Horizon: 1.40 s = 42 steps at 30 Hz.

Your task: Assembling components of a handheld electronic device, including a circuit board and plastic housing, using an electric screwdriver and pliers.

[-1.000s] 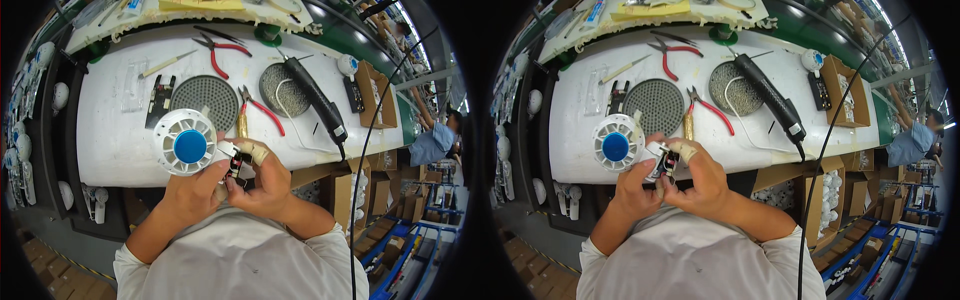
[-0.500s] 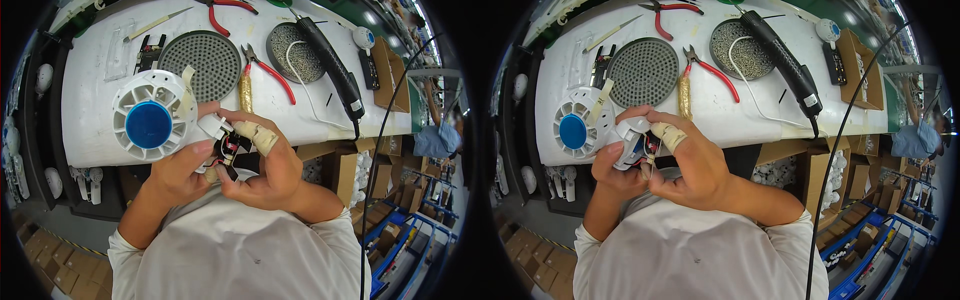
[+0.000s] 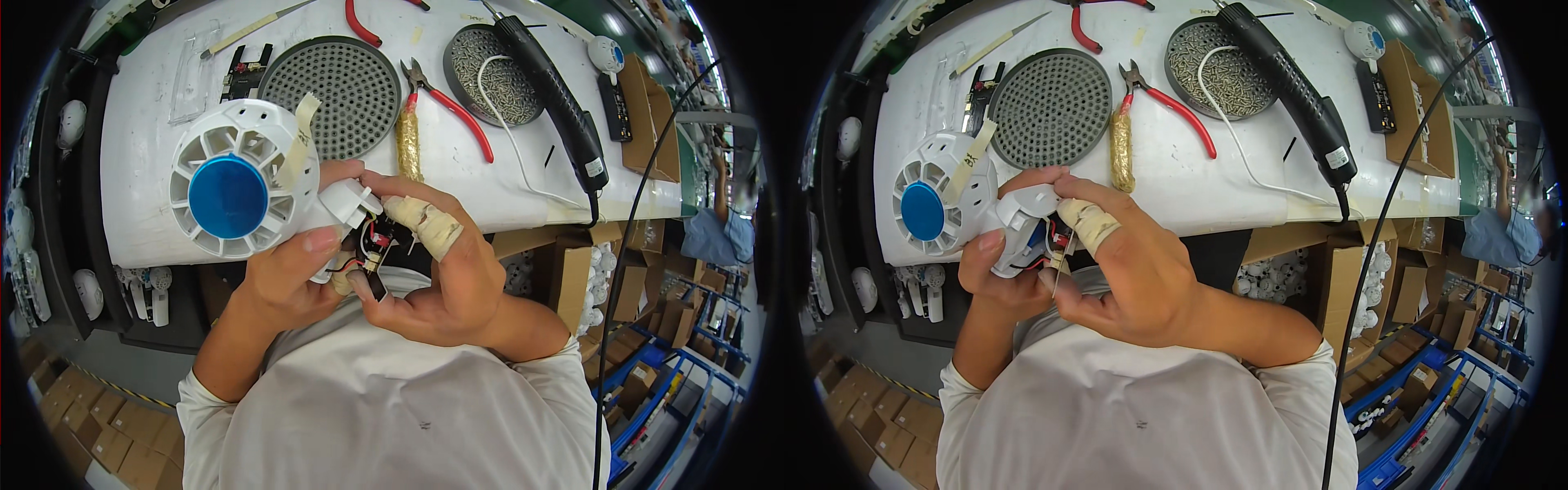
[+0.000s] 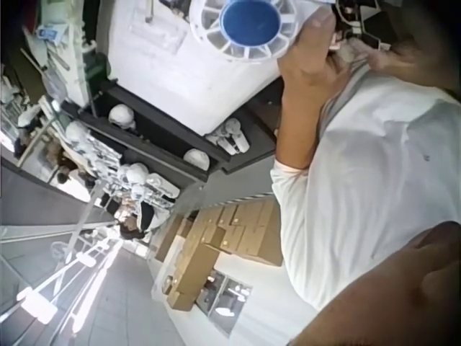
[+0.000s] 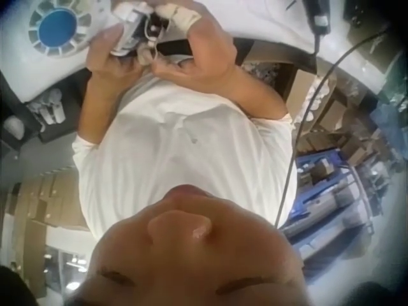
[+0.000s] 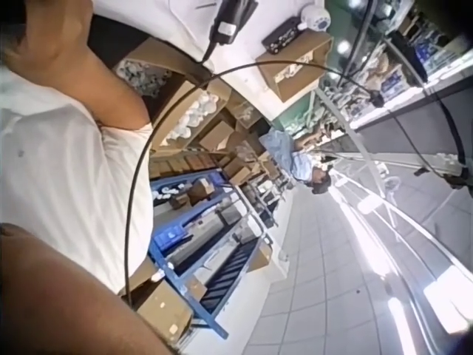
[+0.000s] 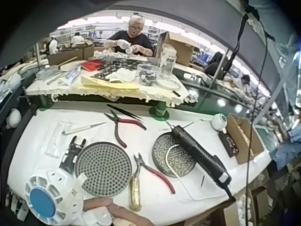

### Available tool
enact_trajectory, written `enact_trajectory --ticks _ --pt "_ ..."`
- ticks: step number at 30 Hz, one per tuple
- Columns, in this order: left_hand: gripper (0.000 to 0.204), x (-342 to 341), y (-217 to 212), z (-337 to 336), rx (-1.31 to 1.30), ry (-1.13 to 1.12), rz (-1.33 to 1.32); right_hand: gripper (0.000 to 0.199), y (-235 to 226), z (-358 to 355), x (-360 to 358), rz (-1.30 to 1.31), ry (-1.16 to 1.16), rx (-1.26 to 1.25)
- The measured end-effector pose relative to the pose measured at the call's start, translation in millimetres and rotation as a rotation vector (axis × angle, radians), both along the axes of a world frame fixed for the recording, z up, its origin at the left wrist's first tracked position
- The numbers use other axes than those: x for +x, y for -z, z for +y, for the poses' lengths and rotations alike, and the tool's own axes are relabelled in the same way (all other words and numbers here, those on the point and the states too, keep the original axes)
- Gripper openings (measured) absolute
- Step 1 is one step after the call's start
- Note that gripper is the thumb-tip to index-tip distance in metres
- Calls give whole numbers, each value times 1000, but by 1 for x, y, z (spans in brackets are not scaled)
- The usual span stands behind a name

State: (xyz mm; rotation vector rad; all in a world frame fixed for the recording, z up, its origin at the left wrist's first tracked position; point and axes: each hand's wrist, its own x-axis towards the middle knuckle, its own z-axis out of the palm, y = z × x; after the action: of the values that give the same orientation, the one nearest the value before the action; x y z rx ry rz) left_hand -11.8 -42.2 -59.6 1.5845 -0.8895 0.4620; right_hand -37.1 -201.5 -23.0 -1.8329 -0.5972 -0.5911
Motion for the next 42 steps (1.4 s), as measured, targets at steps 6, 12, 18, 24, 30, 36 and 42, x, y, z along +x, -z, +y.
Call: enact_trajectory --ticks 6,12,18,24,30,36,42 --pt "75 1 3 -2 -30 -54 -49 63 -13 -8 0 4 -4 -105" --pt "76 -2 2 4 133 -1 -2 52 -40 -22 8 14 51 -365" --pt "75 -6 -9 1 -9 64 192 55 -36 -19 15 17 -11 -271" --pt "73 -1 -10 -6 -155 134 160 55 -24 -10 14 -40 31 -125" --pt "72 0 -8 -3 -147 119 112 50 -18 -3 7 -76 87 -93" --pt "70 -3 -12 -3 -200 161 147 48 -16 -1 4 -92 85 -67" --pt "67 -8 -13 -3 -233 156 191 51 -22 -1 -2 -44 69 -78"
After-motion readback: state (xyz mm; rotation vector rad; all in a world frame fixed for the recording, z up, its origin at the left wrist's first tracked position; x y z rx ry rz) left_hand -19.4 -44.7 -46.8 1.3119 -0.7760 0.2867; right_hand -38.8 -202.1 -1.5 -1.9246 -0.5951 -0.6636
